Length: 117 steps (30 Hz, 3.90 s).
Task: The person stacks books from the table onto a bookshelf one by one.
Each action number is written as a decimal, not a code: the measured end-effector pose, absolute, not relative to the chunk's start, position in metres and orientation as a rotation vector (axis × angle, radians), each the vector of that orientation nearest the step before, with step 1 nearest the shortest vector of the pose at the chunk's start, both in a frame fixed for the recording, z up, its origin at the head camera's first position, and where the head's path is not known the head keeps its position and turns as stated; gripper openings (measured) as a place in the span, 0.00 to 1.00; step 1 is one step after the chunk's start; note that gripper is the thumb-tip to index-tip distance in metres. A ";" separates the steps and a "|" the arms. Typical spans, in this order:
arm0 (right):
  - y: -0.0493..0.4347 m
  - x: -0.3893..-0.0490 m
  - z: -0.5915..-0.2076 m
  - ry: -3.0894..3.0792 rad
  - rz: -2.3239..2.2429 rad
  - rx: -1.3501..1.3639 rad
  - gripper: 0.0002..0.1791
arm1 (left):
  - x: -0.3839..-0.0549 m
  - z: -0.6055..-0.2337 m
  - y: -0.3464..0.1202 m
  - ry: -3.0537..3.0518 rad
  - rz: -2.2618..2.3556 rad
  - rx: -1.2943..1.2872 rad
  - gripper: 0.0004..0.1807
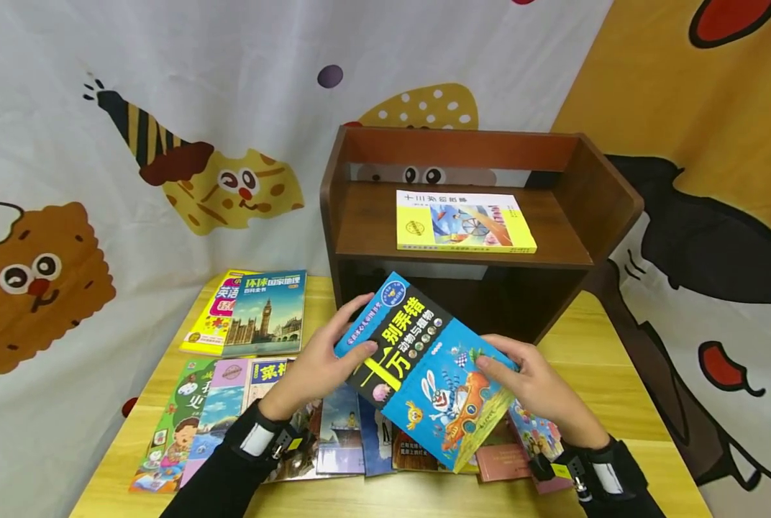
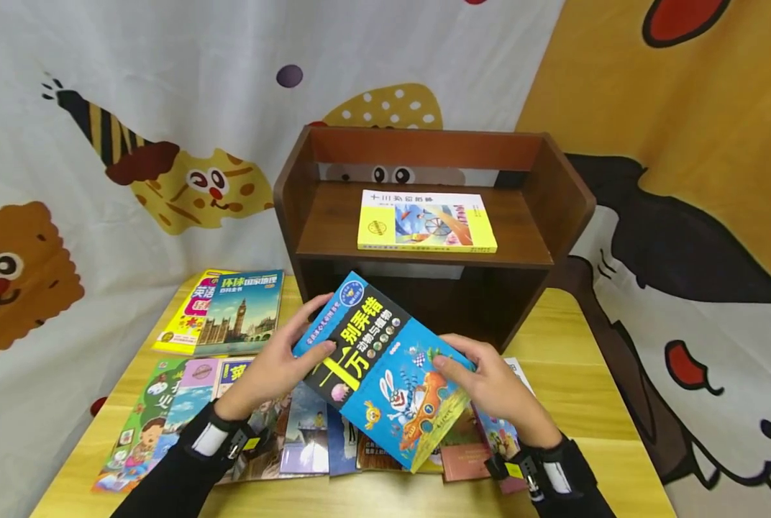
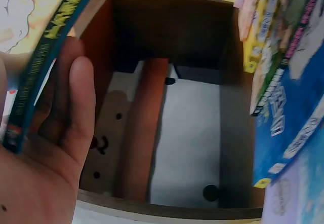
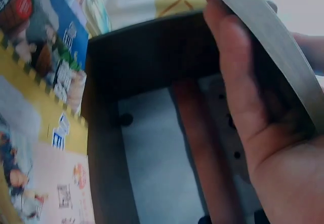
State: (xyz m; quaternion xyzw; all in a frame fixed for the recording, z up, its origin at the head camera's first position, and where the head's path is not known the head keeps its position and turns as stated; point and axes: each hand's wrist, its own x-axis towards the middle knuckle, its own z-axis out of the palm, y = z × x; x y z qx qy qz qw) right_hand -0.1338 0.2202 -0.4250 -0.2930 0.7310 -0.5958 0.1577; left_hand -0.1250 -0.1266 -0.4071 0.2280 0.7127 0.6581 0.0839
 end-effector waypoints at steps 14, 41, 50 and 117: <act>0.229 -0.119 -0.453 2.247 -2.075 -0.465 0.31 | -0.110 -0.411 -0.106 2.268 2.142 0.633 0.34; 0.223 -0.154 -0.492 2.215 -2.045 0.017 0.29 | -0.166 -0.496 -0.082 2.404 1.727 0.199 0.39; 0.236 -0.180 -0.526 2.260 -1.800 0.139 0.32 | -0.187 -0.518 -0.081 2.305 1.641 0.053 0.41; 0.257 -0.201 -0.500 2.968 -0.935 -0.135 0.33 | -0.197 -0.496 -0.072 2.961 0.964 0.250 0.34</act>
